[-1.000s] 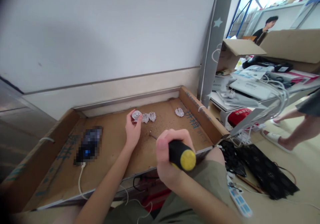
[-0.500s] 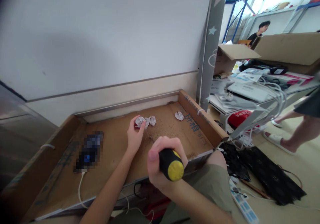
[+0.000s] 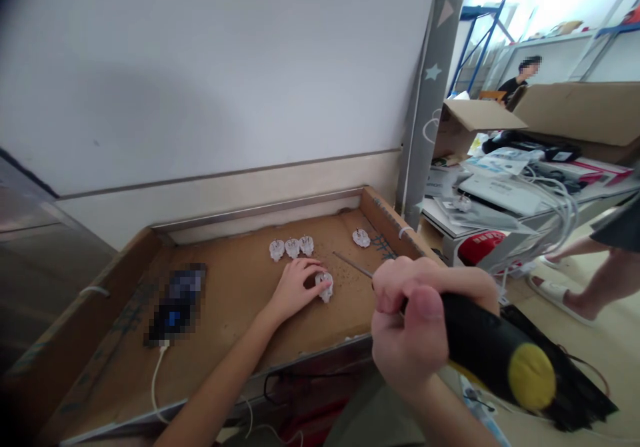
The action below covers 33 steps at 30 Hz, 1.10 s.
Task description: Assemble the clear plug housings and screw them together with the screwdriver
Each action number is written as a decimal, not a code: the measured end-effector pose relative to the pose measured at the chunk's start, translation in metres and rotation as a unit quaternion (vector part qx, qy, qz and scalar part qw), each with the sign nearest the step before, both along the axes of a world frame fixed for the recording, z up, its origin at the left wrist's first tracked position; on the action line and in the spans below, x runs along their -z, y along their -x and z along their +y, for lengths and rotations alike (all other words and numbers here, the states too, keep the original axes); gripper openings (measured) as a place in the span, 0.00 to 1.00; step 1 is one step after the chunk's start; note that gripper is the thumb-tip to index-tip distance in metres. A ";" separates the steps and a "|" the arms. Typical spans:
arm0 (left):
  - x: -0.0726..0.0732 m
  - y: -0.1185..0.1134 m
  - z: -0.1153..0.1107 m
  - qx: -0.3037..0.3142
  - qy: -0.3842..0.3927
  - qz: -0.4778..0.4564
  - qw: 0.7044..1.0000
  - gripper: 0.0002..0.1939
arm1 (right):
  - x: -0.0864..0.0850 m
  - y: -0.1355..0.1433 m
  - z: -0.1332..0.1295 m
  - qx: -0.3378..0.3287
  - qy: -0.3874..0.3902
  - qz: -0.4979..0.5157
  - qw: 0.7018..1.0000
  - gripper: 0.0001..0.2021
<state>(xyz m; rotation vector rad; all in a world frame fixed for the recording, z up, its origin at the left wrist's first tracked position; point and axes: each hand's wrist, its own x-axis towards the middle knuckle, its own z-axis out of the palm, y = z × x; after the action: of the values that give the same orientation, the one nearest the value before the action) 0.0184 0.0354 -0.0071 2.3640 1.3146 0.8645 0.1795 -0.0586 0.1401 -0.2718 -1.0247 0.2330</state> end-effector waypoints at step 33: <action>-0.001 0.001 0.005 -0.048 -0.144 -0.072 0.986 0.05 | -0.006 0.011 -0.032 -0.045 0.044 -0.037 0.997 0.10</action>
<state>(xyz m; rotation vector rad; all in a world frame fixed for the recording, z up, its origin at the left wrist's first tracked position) 0.0169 0.0403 -0.0064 2.4058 1.3301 1.3095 0.1689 -0.0909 0.1462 -0.3154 -1.1026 0.3519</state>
